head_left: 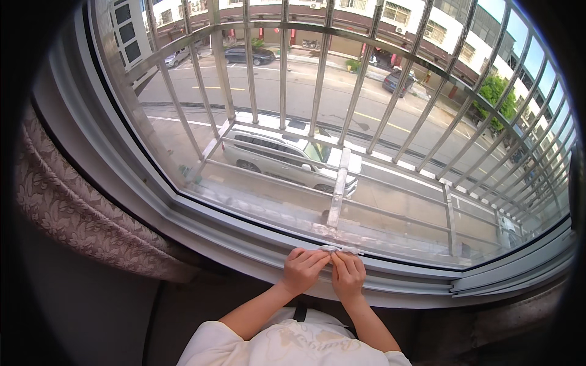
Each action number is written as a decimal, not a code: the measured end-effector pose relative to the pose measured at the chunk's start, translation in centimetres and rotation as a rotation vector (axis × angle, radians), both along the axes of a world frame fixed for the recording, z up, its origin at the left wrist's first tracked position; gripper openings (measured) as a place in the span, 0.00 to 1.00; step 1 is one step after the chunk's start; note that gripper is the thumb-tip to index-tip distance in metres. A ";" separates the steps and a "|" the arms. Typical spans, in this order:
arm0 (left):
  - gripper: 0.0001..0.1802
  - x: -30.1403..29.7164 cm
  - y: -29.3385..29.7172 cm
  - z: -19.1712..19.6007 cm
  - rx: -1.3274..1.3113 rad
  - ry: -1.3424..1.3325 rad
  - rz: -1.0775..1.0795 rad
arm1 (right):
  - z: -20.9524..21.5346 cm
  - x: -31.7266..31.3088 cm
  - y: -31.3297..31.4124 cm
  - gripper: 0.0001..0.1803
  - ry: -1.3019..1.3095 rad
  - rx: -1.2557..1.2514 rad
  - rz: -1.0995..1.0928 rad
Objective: The person wipes the window frame and glass with a white tissue, moving along the lower and side edges of the window. The person folds the tissue and continues wiping different sections of the frame and glass.
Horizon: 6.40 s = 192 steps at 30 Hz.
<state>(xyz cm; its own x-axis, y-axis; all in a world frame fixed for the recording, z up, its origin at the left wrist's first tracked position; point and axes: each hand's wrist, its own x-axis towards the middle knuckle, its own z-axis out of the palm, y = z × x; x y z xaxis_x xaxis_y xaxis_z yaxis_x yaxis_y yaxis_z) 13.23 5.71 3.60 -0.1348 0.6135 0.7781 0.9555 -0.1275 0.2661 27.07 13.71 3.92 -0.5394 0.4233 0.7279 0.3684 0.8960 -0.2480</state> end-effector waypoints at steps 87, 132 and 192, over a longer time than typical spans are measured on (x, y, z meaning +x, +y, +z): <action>0.11 -23.7 -12.0 -2.3 0.027 0.012 0.704 | -0.2 -27.8 -9.7 0.30 -0.264 0.371 0.479; 0.16 -4.0 -4.3 0.5 -0.198 -0.054 0.227 | 1.4 -6.3 -1.4 0.13 0.000 -0.096 0.289; 0.12 7.8 4.5 0.2 -0.007 -0.037 -0.162 | 0.4 8.2 2.0 0.12 0.005 -0.080 -0.189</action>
